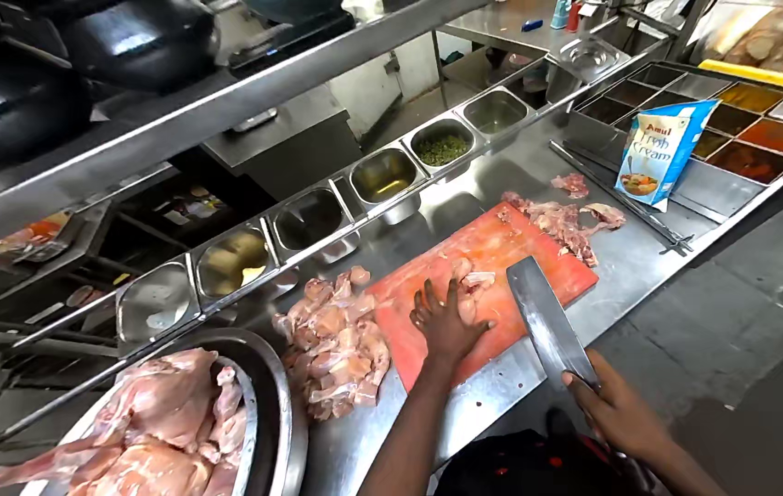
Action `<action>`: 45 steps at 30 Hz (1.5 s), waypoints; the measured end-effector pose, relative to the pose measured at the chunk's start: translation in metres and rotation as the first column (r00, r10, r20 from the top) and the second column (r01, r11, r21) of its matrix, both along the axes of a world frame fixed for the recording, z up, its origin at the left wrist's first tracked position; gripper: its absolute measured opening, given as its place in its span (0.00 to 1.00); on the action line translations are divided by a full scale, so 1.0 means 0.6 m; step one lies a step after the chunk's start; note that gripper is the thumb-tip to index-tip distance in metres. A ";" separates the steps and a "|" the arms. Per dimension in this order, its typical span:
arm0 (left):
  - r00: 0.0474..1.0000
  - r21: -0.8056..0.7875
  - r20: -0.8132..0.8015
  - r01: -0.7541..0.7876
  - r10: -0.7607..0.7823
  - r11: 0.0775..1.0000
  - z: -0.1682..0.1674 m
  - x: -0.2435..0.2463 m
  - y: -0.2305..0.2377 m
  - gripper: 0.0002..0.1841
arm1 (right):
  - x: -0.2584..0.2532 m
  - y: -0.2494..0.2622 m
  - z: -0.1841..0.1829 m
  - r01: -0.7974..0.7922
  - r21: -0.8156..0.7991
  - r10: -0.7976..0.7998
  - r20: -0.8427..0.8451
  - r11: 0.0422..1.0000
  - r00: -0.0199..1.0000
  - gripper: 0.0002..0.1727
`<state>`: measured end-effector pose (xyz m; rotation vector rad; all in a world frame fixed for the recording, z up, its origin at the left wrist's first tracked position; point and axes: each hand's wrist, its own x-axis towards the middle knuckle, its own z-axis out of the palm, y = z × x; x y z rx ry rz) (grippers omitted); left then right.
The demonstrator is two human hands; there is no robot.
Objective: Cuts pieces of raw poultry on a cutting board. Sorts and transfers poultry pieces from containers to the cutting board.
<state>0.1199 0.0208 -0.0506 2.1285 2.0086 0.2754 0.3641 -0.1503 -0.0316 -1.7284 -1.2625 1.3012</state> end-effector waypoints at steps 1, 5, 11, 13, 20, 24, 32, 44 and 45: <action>0.996 0.069 -0.072 0.051 -0.046 0.996 -0.007 0.022 0.011 0.61 | 0.005 -0.004 -0.003 0.024 0.015 -0.024 0.008 1.000 1.000 0.25; 0.972 -0.114 -0.155 0.159 -0.176 0.981 0.009 0.081 0.081 0.50 | 0.032 -0.024 -0.014 0.110 0.032 -0.110 0.011 0.993 0.994 0.26; 0.972 -0.291 0.208 0.167 -0.108 0.942 0.050 0.028 0.162 0.22 | 0.067 -0.045 -0.049 0.209 0.036 -0.210 0.016 0.977 0.978 0.30; 0.824 -0.337 0.562 0.149 0.071 0.930 0.038 -0.010 0.170 0.14 | 0.072 -0.041 -0.053 0.235 0.042 -0.234 -0.017 0.971 0.972 0.30; -0.373 -0.286 0.836 0.330 0.402 0.900 0.053 -0.095 0.128 0.21 | 0.066 -0.010 -0.034 0.266 0.011 -0.260 -0.181 0.964 0.948 0.28; -0.518 -0.110 0.803 0.361 0.297 0.926 0.060 -0.119 0.105 0.32 | 0.057 0.006 -0.028 0.234 0.012 -0.226 -0.206 0.972 0.952 0.27; 0.878 -0.226 0.475 0.190 -0.063 0.955 0.073 -0.053 0.050 0.32 | 0.032 0.013 -0.031 0.170 0.018 -0.162 -0.218 0.985 0.962 0.29; 0.970 -0.244 -0.239 -0.022 -0.038 0.969 0.069 -0.151 0.036 0.24 | 0.037 -0.022 -0.042 0.149 0.035 -0.137 -0.238 0.988 0.961 0.28; 0.961 -0.202 -0.274 -0.081 0.023 0.976 0.065 -0.198 0.035 0.25 | 0.036 -0.026 -0.045 0.155 0.033 -0.143 -0.237 0.987 0.961 0.29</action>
